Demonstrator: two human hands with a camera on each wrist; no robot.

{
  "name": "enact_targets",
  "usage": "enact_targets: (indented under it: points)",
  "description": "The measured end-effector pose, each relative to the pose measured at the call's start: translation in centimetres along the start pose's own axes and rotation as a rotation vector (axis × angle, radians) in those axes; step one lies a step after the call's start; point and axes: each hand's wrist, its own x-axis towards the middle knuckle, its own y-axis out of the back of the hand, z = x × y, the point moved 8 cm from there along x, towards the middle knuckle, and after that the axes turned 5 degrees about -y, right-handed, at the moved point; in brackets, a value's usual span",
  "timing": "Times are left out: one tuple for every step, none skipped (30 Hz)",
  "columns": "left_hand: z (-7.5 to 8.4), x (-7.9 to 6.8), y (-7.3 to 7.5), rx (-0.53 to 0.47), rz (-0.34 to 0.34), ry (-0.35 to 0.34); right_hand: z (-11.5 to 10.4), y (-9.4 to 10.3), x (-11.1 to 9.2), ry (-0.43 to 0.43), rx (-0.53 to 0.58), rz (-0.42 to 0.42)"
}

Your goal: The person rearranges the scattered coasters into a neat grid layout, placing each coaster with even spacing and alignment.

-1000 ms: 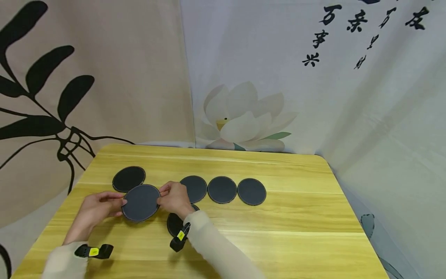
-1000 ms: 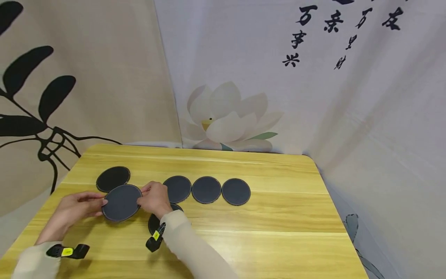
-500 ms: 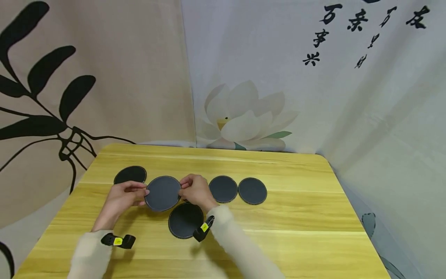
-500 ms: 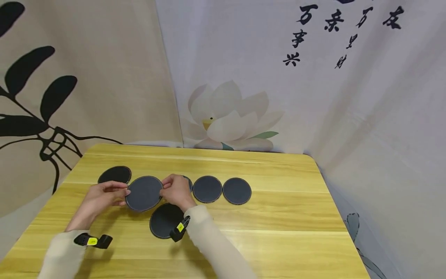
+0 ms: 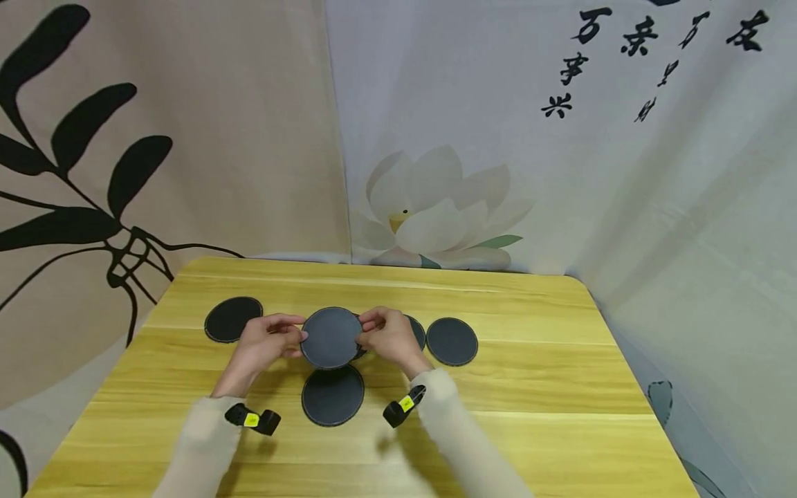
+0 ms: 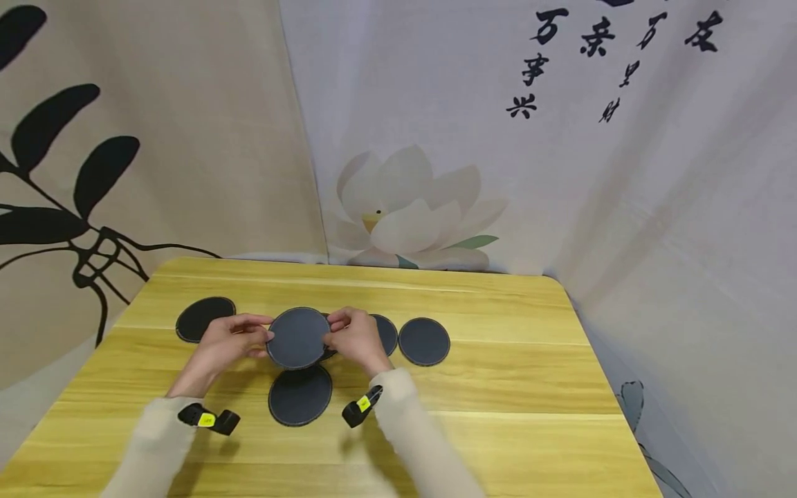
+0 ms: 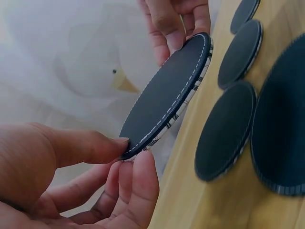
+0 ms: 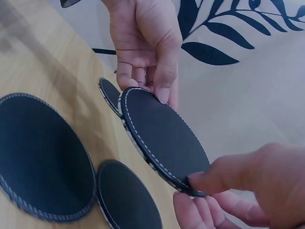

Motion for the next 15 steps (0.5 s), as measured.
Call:
enact_targets:
  points:
    - [0.2, 0.1, -0.4, -0.005, -0.002, -0.002, 0.1, 0.4, -0.1, -0.001, -0.012, 0.007]
    - [0.3, 0.2, -0.8, -0.013, -0.004, -0.007, 0.1, 0.8, -0.2, 0.0, -0.017, 0.011]
    - [0.4, 0.3, -1.2, -0.022, -0.007, -0.009, 0.2, 1.2, -0.3, 0.001, -0.022, 0.016]
    - [0.5, 0.4, -1.6, -0.029, -0.01, -0.011, 0.3, 1.6, -0.4, 0.0, -0.028, 0.02]
    - [0.7, 0.5, -2.0, -0.031, -0.013, -0.012, 0.4, 1.9, -0.5, 0.001, -0.027, 0.021]
    - [0.8, 0.6, -2.4, -0.031, -0.015, -0.013, 0.6, 2.2, -0.6, -0.002, -0.024, 0.02]
    - [0.8, 0.7, -2.8, -0.033, -0.021, -0.014, 0.8, 2.6, -0.7, -0.009, -0.022, 0.022]
    - [0.9, 0.7, -3.2, -0.036, -0.025, -0.012, 1.0, 2.8, -0.8, -0.014, -0.02, 0.025]
    - [0.9, 0.8, -3.6, -0.035, -0.028, -0.011, 1.2, 3.1, -0.8, -0.02, -0.021, 0.027]
    - [0.9, 0.9, -3.9, -0.036, -0.029, -0.01, 1.4, 3.4, -0.9, -0.027, -0.023, 0.031]
    - [0.8, 1.0, -4.3, -0.038, -0.031, -0.007, 1.7, 3.6, -0.9, -0.032, -0.024, 0.035]
    - [0.8, 1.0, -4.6, -0.042, -0.033, -0.002, 1.9, 3.9, -1.0, -0.038, -0.025, 0.04]
    - [0.7, 1.1, -4.9, -0.047, -0.032, 0.004, 2.0, 4.1, -1.1, -0.04, -0.031, 0.044]
    - [0.6, 1.1, -5.2, -0.05, -0.032, 0.008, 2.3, 4.3, -1.2, -0.043, -0.038, 0.05]
    - [0.5, 1.2, -5.6, -0.052, -0.03, 0.01, 2.5, 4.5, -1.4, -0.049, -0.041, 0.055]
